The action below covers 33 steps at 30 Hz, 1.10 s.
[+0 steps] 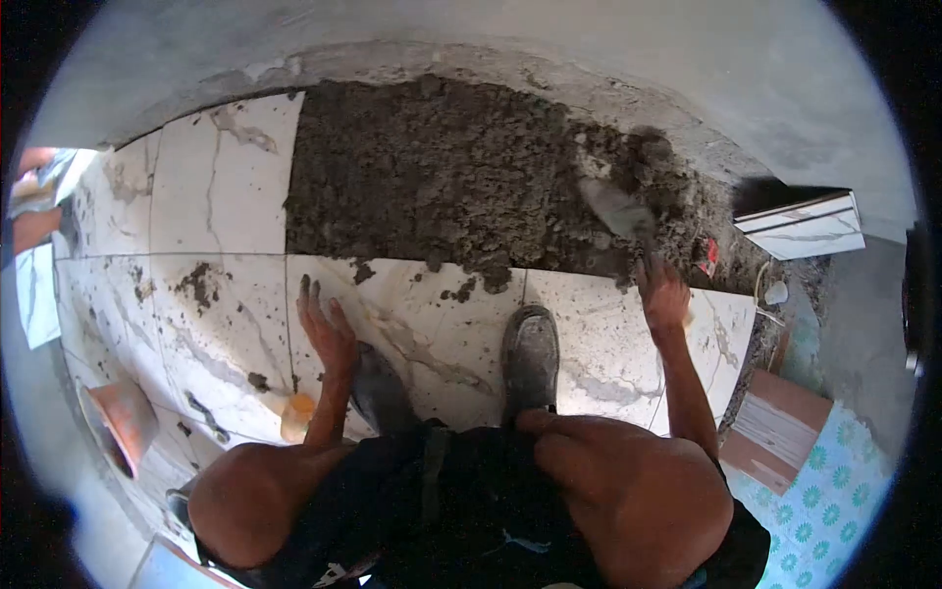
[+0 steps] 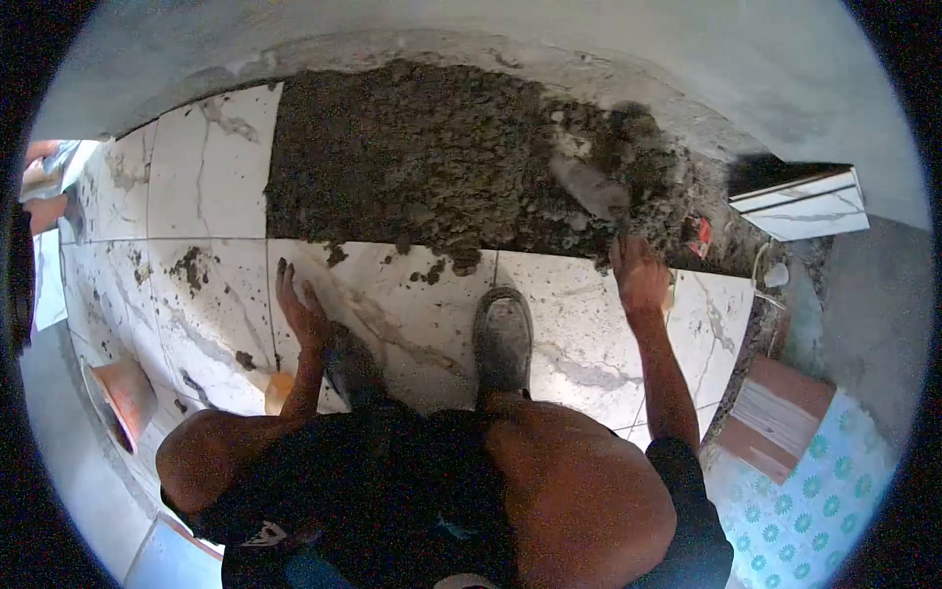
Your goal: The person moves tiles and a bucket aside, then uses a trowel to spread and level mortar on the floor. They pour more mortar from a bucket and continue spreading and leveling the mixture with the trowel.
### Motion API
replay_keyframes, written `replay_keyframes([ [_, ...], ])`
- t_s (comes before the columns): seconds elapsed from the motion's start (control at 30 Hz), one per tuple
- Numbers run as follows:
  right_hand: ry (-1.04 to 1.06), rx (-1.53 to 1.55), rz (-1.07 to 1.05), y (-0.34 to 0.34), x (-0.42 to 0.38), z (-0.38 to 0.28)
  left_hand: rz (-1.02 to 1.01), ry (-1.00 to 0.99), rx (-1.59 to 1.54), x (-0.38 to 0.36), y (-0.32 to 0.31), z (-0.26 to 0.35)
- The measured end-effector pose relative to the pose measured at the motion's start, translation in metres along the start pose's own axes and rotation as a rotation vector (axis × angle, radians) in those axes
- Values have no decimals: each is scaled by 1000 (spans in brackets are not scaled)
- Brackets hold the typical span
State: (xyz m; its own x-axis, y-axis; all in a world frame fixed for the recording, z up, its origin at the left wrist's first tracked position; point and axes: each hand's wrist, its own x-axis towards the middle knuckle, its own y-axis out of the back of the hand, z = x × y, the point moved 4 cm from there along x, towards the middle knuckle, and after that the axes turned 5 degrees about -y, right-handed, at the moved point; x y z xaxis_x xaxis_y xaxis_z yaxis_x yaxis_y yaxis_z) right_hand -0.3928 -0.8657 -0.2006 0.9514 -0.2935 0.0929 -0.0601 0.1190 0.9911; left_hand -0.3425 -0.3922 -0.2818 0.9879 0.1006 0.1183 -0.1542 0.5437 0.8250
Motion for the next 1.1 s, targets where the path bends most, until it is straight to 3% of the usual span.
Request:
replay_keyframes([
  [0.03,-58,134,46,-5,-5,-8,5,-59,-12,-1,0,0],
  [0.07,73,240,106,-12,-9,-21,15,-116,-24,-1,0,2],
  [0.13,-32,782,-369,-32,-12,-67,33,-102,-4,-2,3,4],
  [0.17,-448,1167,-982,-7,-12,-112,33,-123,-13,0,3,6],
  [0.2,-655,1391,-1243,-22,-14,-143,31,-147,-27,2,3,7],
  [0.27,-427,1508,-1234,-63,-21,-194,40,-170,-37,3,2,7],
  [0.33,-399,1479,-1638,-38,-4,-230,55,-137,11,0,4,5],
  [0.37,-408,1483,-1631,-40,-5,-228,49,-144,5,-1,4,5],
  [0.43,-806,1678,-1145,-55,2,-213,96,-141,-4,0,5,3],
  [0.5,-667,1719,-1542,-61,4,-179,96,-120,-35,0,2,0],
  [0.53,-683,1721,-1536,-55,1,-164,85,-95,-60,-2,1,-1],
  [0.6,-834,1593,-1192,-37,4,-134,63,-109,-46,1,-3,1],
  [0.63,-840,1596,-1191,-34,0,-135,47,-112,-17,0,-2,2],
  [0.7,-677,1499,-983,-28,6,-145,54,-132,-21,-1,0,5],
  [0.77,-913,1776,-1143,-28,10,-190,63,-166,-27,1,0,8],
  [0.83,-582,1874,-1392,-34,26,-233,52,-135,-7,-1,1,4],
  [1.0,-695,1934,-1292,-52,50,-216,73,-117,-30,-2,0,-1],
  [1.07,-942,2112,-1020,-53,48,-186,74,-94,-55,-5,-3,-1],
  [1.1,-942,2116,-1011,-51,51,-184,40,-99,-17,-4,-4,2],
])
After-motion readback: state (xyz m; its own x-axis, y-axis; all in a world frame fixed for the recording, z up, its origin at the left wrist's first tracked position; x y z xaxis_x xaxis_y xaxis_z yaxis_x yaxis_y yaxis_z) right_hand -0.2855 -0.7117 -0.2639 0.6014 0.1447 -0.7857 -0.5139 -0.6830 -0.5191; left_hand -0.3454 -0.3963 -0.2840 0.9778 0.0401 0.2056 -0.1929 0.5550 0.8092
